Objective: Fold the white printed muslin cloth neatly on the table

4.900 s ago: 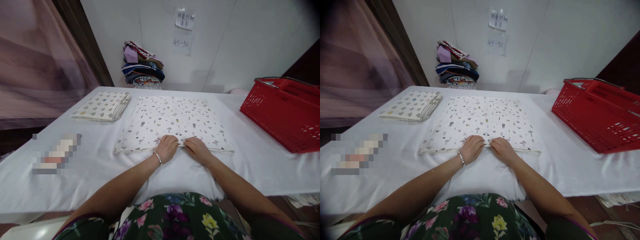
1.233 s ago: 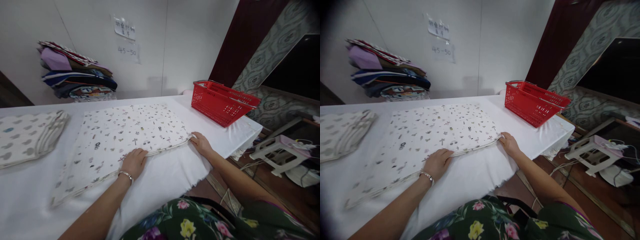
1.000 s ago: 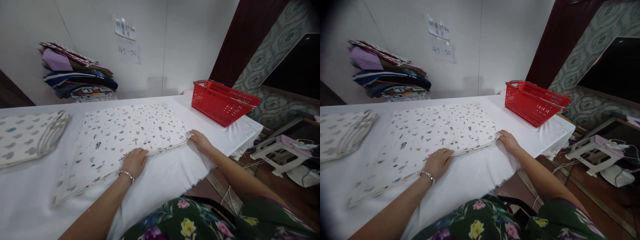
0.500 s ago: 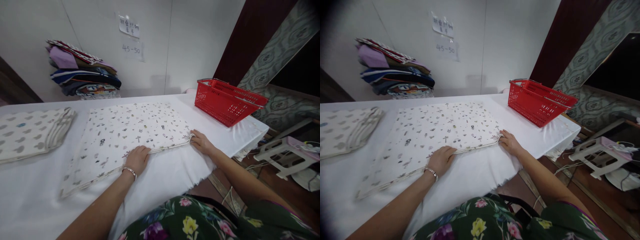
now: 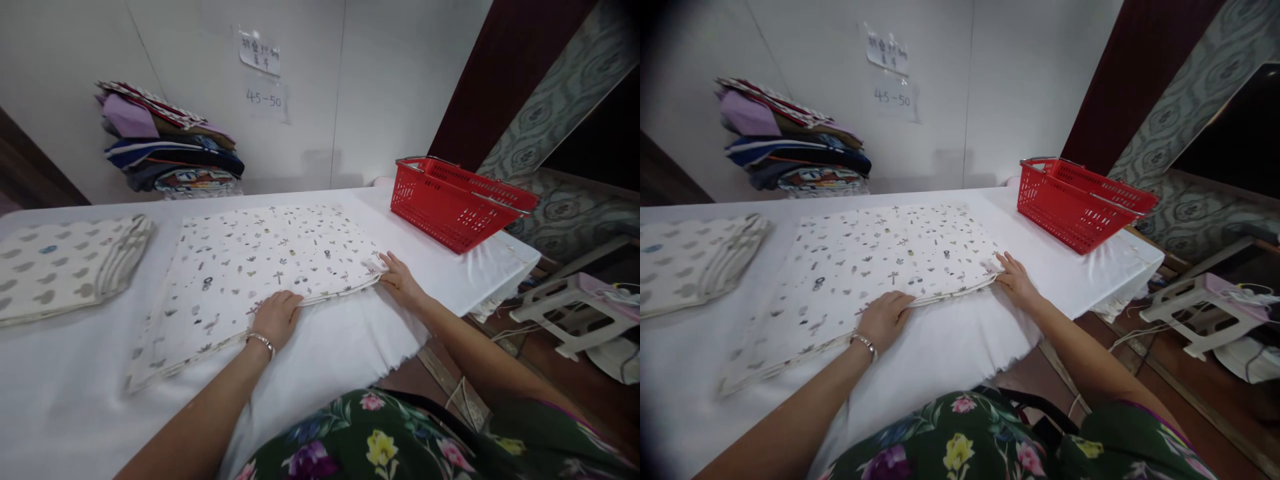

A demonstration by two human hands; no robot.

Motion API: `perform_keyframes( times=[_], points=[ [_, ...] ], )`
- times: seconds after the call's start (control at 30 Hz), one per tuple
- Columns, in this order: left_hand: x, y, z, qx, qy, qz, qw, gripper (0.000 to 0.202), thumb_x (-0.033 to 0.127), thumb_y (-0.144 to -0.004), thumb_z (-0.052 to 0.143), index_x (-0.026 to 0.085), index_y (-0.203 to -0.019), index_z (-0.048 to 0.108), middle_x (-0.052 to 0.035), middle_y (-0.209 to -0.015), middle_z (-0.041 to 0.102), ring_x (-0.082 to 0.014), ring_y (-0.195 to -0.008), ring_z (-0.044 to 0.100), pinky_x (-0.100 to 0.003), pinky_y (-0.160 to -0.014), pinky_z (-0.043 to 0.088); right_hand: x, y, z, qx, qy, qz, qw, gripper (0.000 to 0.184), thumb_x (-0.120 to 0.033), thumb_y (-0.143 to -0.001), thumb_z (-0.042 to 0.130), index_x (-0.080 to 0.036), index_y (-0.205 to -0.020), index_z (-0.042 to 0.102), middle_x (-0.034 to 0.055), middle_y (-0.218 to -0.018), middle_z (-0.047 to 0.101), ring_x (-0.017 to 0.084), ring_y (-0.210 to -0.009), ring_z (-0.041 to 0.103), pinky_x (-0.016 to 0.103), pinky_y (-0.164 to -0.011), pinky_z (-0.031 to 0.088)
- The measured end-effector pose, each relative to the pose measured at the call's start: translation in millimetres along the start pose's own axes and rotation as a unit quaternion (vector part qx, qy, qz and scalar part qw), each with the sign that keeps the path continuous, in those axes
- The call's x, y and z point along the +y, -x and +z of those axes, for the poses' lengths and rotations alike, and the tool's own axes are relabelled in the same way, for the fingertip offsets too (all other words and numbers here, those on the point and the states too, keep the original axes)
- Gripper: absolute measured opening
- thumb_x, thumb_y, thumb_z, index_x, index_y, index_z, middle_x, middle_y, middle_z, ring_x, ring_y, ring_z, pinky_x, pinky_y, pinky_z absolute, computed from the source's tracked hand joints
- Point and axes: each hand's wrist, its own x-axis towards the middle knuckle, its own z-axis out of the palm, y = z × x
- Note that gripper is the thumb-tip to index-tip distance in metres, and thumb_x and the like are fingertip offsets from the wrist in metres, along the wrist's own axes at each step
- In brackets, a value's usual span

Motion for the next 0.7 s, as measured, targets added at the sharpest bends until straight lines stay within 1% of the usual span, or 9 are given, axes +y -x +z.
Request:
perform_keyframes(
  times=[0.1,0.2,0.37,0.5,0.6,0.7],
  points=[
    [0,0,1.1,0.000,0.001,0.000,1.000,0.026,0.021,-0.087,0.042,0.019,-0.104,0.061,-0.0065,-0.099,0.061,-0.0219,-0.093,0.053,-0.037,-0.081,0.043,9,6,-1,0.007,-0.023,-0.023,0.999,0.022,-0.027,-0.090,0.048,-0.021,-0.093,0.069,0.0078,-0.148,0.028,0.028,-0.138,0.017,0.049,-0.103,0.033],
    [1,0,0.5,-0.005,0.000,-0.002,1.000,0.025,0.021,-0.086,0.042,0.021,-0.103,0.061,-0.0060,-0.098,0.061,-0.0220,-0.092,0.053,-0.037,-0.081,0.043,9,10,-1,-0.008,-0.016,-0.027,0.999,0.021,-0.028,-0.090,0.049,-0.022,-0.092,0.069,0.0067,-0.147,0.029,0.029,-0.137,0.019,0.049,-0.102,0.034],
    [2,0,-1.4,-0.006,0.005,-0.004,1.000,0.026,0.021,-0.087,0.041,0.021,-0.103,0.061,-0.0063,-0.099,0.061,-0.0220,-0.092,0.053,-0.038,-0.081,0.043,-9,6,0,-0.035,0.020,-0.017,0.999,0.019,-0.028,-0.088,0.051,-0.023,-0.097,0.068,0.0086,-0.147,0.028,0.032,-0.137,0.019,0.055,-0.101,0.032],
    [1,0,-1.6,-0.006,0.002,-0.001,1.000,0.026,0.020,-0.087,0.041,0.020,-0.103,0.061,-0.0067,-0.099,0.061,-0.0224,-0.092,0.053,-0.038,-0.081,0.043,-25,-3,4,-0.024,0.029,-0.004,0.999,0.019,-0.028,-0.088,0.051,-0.022,-0.095,0.068,0.0091,-0.147,0.028,0.032,-0.137,0.016,0.060,-0.101,0.029],
    [2,1,-2.0,-0.006,-0.001,-0.006,1.000,0.026,0.020,-0.087,0.041,0.020,-0.104,0.061,-0.0067,-0.099,0.061,-0.0224,-0.093,0.053,-0.037,-0.081,0.043,-34,-9,6,-0.013,0.028,-0.004,0.999,0.020,-0.025,-0.088,0.049,-0.021,-0.091,0.068,0.0093,-0.147,0.030,0.031,-0.138,0.015,0.060,-0.102,0.027],
    [3,1,-3.0,-0.003,0.000,-0.009,1.000,0.026,0.020,-0.087,0.042,0.021,-0.104,0.061,-0.0061,-0.099,0.061,-0.0218,-0.093,0.054,-0.037,-0.081,0.043,-33,-11,4,-0.015,0.008,-0.005,1.000,0.021,-0.023,-0.090,0.047,-0.021,-0.090,0.068,0.0074,-0.147,0.030,0.030,-0.138,0.014,0.058,-0.104,0.025]
  ],
)
